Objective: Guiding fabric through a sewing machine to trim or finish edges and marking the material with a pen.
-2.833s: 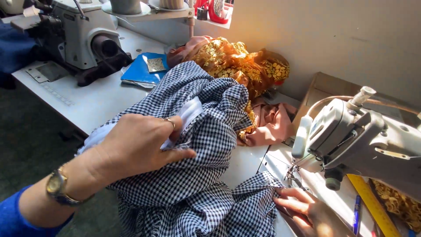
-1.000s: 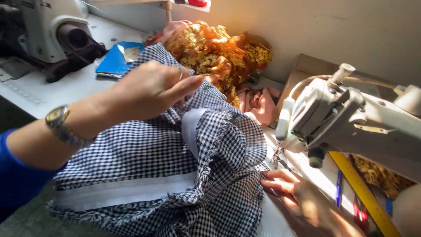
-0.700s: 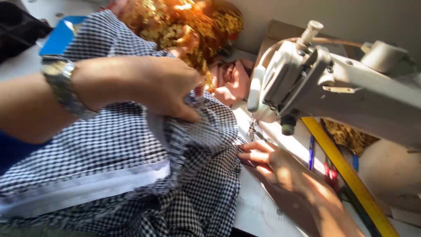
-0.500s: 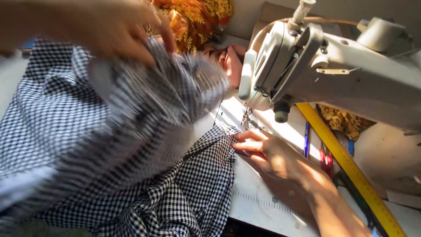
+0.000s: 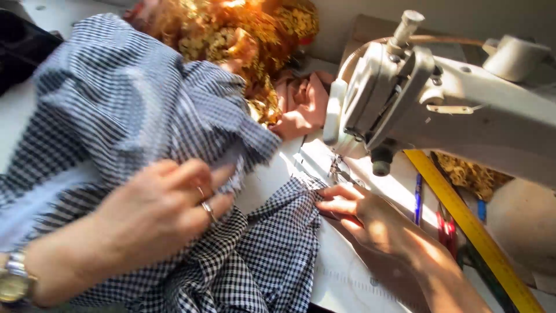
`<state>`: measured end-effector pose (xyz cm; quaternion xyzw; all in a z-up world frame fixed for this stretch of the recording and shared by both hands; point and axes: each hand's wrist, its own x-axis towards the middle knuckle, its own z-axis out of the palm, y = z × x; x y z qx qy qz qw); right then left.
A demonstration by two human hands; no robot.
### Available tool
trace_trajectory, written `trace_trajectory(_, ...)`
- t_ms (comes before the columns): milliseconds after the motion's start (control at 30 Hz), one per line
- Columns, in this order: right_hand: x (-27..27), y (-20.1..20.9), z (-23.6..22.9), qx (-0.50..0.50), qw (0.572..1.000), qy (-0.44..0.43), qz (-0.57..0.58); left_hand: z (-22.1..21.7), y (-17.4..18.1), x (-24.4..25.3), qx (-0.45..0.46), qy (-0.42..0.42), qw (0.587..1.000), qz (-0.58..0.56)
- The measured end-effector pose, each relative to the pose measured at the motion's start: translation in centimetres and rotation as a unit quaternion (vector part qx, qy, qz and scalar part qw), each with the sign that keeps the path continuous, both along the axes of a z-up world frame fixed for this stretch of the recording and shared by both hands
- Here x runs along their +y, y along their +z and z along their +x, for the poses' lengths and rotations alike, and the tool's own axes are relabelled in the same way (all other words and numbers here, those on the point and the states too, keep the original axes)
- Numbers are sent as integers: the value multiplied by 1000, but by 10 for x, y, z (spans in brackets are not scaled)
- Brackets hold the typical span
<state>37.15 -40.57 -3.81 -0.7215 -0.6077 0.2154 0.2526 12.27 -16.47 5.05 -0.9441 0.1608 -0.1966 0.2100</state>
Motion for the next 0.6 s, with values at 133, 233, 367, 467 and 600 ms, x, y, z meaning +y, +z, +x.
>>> trace_trajectory(133,2,-9,7,-27,999,19,26,-12,-10,-7,-26,-19,999,-17)
trace_trajectory(233,3,-9,4,-14,1000,12,9,-15,-11,-6,-42,-32,998,-41)
trace_trajectory(367,5,-5,-4,43,998,-33,26,-10,3,-8,4,24,987,-160)
trace_trajectory(467,5,-7,-3,47,998,-38,19,11,15,-4,133,123,968,-172)
trace_trajectory(600,3,-9,5,17,1000,9,16,50,34,3,271,185,924,-196)
